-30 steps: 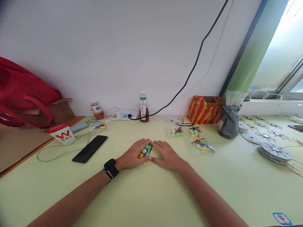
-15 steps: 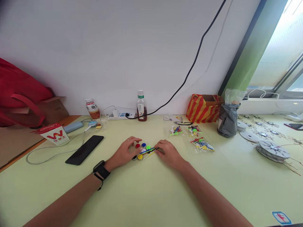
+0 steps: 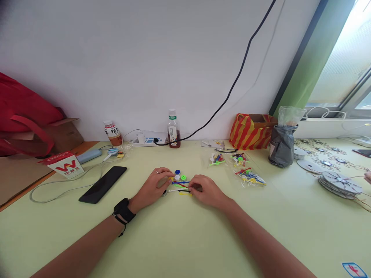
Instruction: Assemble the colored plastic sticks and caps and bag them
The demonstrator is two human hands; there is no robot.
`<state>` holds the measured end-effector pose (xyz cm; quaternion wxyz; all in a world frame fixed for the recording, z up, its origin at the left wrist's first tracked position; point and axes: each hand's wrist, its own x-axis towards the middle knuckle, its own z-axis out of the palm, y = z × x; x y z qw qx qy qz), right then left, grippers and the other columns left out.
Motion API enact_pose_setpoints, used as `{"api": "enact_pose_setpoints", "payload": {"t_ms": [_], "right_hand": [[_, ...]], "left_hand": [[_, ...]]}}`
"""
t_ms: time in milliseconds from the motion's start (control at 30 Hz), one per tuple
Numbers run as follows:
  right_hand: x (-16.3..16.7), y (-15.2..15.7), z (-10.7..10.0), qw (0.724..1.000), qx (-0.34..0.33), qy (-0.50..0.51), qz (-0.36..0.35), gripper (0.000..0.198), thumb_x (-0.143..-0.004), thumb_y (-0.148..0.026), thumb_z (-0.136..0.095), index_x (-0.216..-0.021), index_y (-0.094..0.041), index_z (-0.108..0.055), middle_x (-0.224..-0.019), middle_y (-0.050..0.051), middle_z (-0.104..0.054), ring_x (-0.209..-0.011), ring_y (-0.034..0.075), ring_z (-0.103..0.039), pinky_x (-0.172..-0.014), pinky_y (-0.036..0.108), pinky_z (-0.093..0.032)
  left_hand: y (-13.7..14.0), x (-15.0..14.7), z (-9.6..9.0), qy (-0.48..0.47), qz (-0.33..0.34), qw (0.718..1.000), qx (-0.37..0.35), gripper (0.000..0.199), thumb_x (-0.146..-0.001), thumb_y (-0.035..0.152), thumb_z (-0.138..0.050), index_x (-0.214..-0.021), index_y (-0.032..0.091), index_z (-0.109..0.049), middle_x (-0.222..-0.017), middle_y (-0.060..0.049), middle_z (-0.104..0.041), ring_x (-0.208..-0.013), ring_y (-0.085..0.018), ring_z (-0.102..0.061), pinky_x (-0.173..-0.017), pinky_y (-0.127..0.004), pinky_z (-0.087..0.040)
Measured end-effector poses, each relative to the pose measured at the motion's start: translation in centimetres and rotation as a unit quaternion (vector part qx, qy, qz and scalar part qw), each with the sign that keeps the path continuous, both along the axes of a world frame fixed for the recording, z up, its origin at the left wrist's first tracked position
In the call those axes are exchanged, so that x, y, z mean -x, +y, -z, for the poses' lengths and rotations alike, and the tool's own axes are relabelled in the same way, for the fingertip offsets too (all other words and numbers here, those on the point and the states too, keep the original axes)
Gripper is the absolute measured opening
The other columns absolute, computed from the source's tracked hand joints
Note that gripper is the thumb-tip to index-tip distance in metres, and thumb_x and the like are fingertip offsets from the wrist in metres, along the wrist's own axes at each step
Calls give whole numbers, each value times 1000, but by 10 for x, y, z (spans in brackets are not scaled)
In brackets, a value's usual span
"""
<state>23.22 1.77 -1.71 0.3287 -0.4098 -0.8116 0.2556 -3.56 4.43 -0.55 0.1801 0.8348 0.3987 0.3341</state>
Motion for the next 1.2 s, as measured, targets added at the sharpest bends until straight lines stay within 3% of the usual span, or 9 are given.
{"api": "enact_pose_setpoints", "payload": {"t_ms": [100, 233, 367, 500, 600, 833, 1100, 1200], "right_hand": [[2, -2, -3, 999, -14, 30, 28, 12, -94, -27, -60, -87, -22, -69, -85, 4, -71, -76, 19, -65, -69, 32, -54], [-2, 4, -2, 988, -70, 71, 119, 15, -94, -30, -58, -84, -22, -67, -79, 4, -69, -72, 20, -62, -65, 33, -52], [-9, 10, 4, 975, -99, 65, 186, 18, -96, -34, -56, -92, -22, -69, -84, 6, -69, -74, 21, -62, -69, 36, -54], [-9, 10, 9, 984, -109, -14, 144, 19, -97, -32, -58, -108, -24, -71, -100, 9, -70, -96, 27, -65, -85, 43, -55], [-5, 7, 12, 990, -110, -48, 79, 22, -98, -27, -57, -115, -26, -71, -109, 9, -68, -105, 27, -62, -92, 44, -54], [-3, 8, 13, 996, -61, -58, 42, 14, -100, -27, -57, -92, -24, -67, -99, 8, -68, -100, 26, -60, -91, 44, -51], [-5, 2, 3, 993, -66, -85, 52, 14, -102, -20, -44, -92, -23, -54, -97, 7, -64, -95, 25, -56, -88, 43, -49], [-6, 0, 1, 993, -70, -75, 59, 15, -103, -20, -42, -94, -23, -54, -98, 8, -64, -93, 25, -57, -87, 43, -50]], "left_hand": [[-3, 0, 0, 5, 14, 1000, -11, 22, -100, 27, -55, -108, 30, -76, -119, -5, -66, -118, -25, -57, -106, -44, -48], [-5, 1, -2, 6, 19, 1000, 2, 22, -98, 26, -56, -99, 29, -78, -120, -5, -66, -120, -26, -56, -107, -45, -49], [-10, 0, -7, 34, 24, 999, -7, 20, -94, 32, -65, -109, 32, -78, -125, -6, -65, -124, -27, -53, -110, -47, -47], [-14, -2, -9, 95, 55, 994, -24, 30, -88, 45, -74, -115, 37, -79, -136, -5, -62, -131, -33, -47, -114, -54, -40], [-14, -2, -7, 99, 76, 992, -23, 23, -89, 43, -73, -110, 39, -81, -136, -4, -63, -133, -33, -47, -113, -55, -40], [-11, -2, -5, 65, 75, 995, -8, 11, -90, 32, -69, -87, 31, -80, -132, -4, -65, -130, -30, -49, -113, -52, -42], [-14, -3, -11, 42, 86, 995, -7, 13, -98, 28, -57, -92, 26, -68, -127, -6, -67, -127, -26, -51, -112, -48, -43], [-12, -1, -14, 6, 52, 999, -4, 15, -102, 28, -50, -95, 25, -64, -121, -7, -68, -122, -26, -53, -108, -47, -45]]}}
